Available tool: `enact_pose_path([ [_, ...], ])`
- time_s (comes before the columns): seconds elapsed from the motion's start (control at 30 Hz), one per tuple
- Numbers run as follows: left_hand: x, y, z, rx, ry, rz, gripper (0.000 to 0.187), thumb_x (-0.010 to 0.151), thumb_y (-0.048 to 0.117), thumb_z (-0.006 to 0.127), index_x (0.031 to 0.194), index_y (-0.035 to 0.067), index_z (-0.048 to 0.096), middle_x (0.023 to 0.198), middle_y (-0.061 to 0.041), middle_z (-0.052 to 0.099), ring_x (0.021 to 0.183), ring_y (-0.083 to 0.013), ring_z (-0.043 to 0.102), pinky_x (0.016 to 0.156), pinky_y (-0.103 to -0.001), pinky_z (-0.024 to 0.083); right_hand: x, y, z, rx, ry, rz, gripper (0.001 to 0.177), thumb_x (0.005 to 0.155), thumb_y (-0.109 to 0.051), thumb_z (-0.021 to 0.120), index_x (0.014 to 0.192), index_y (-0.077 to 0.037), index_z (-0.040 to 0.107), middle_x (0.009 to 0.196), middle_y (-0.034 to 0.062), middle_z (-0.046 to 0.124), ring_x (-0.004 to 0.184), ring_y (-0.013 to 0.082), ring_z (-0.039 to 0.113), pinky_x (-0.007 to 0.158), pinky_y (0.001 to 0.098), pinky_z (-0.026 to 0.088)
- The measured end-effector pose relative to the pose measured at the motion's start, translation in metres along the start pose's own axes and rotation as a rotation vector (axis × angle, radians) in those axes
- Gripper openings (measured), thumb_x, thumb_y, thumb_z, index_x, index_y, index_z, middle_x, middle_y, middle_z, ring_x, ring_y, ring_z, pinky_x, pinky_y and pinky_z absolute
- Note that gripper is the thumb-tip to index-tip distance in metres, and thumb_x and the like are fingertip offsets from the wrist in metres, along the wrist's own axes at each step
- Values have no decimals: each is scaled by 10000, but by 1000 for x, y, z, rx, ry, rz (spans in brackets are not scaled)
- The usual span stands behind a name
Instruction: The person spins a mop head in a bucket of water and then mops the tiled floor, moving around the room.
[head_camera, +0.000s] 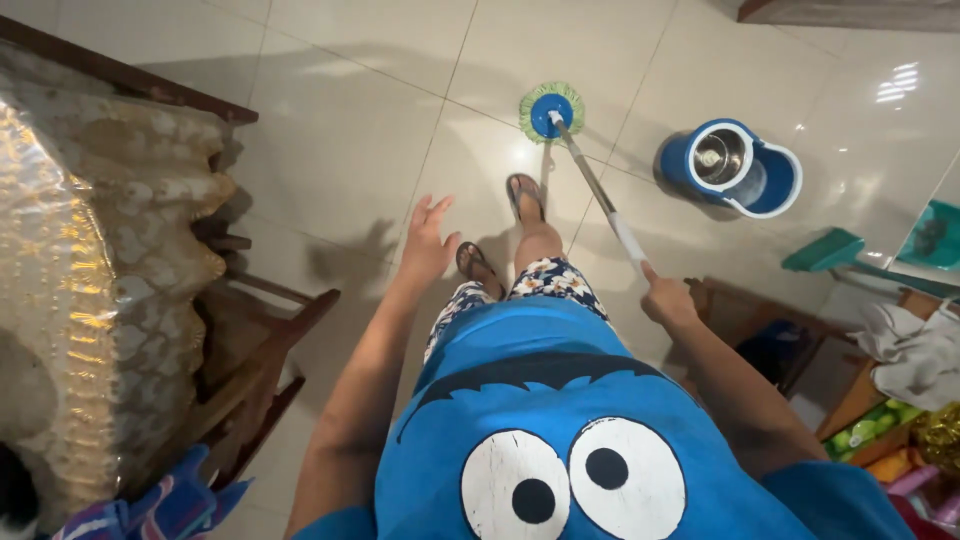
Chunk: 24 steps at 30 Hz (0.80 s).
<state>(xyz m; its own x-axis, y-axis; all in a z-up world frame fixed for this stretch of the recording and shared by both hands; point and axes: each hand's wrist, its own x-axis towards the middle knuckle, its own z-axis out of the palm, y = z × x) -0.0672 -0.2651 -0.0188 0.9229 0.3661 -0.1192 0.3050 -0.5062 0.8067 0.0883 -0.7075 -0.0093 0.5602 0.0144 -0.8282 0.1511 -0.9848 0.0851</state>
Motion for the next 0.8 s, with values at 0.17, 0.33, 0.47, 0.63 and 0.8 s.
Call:
enact_pose_path([
  [0.17, -2, -3, -6, 15, -11, -79, 677, 847, 115, 758, 1477, 152, 511, 1550, -300, 391, 1378, -458, 451, 1145, -483, 400, 64, -28, 15, -62, 34, 16, 831, 906, -101, 535, 1659, -281, 232, 1226, 258, 678, 1123, 405, 681, 971, 517, 539],
  [0.33, -34, -11, -20, 31, 38, -127, 683, 861, 123, 762, 1492, 153, 504, 1542, -286, 401, 1381, -465, 463, 1130, -486, 438, 96, -65, -27, -121, 90, -85, 919, 828, -124, 647, 1654, -225, 257, 1234, 275, 669, 1131, 426, 664, 980, 496, 539],
  [0.47, -64, -8, -27, 41, 46, -275, 657, 860, 113, 761, 1467, 156, 512, 1578, -288, 366, 1389, -467, 444, 1111, -509, 430, 136, -79, -61, -228, 131, -170, 904, 838, -154, 661, 1645, -138, 251, 1254, 295, 652, 1162, 420, 643, 996, 468, 524],
  [0.63, -101, -3, -5, 91, 125, -347, 677, 858, 111, 769, 1484, 159, 515, 1573, -261, 382, 1430, -465, 400, 1170, -528, 376, 170, -62, -84, -323, 156, -271, 950, 826, -135, 649, 1640, -13, 176, 1278, 303, 646, 1175, 422, 636, 988, 464, 516],
  [0.8, -113, 25, 36, 37, 142, -463, 667, 856, 133, 769, 1472, 184, 518, 1581, -254, 370, 1428, -444, 398, 1156, -507, 383, 134, -30, -104, -285, 114, -276, 897, 846, -122, 650, 1654, -99, 260, 1298, 318, 646, 1204, 444, 633, 1038, 460, 506],
])
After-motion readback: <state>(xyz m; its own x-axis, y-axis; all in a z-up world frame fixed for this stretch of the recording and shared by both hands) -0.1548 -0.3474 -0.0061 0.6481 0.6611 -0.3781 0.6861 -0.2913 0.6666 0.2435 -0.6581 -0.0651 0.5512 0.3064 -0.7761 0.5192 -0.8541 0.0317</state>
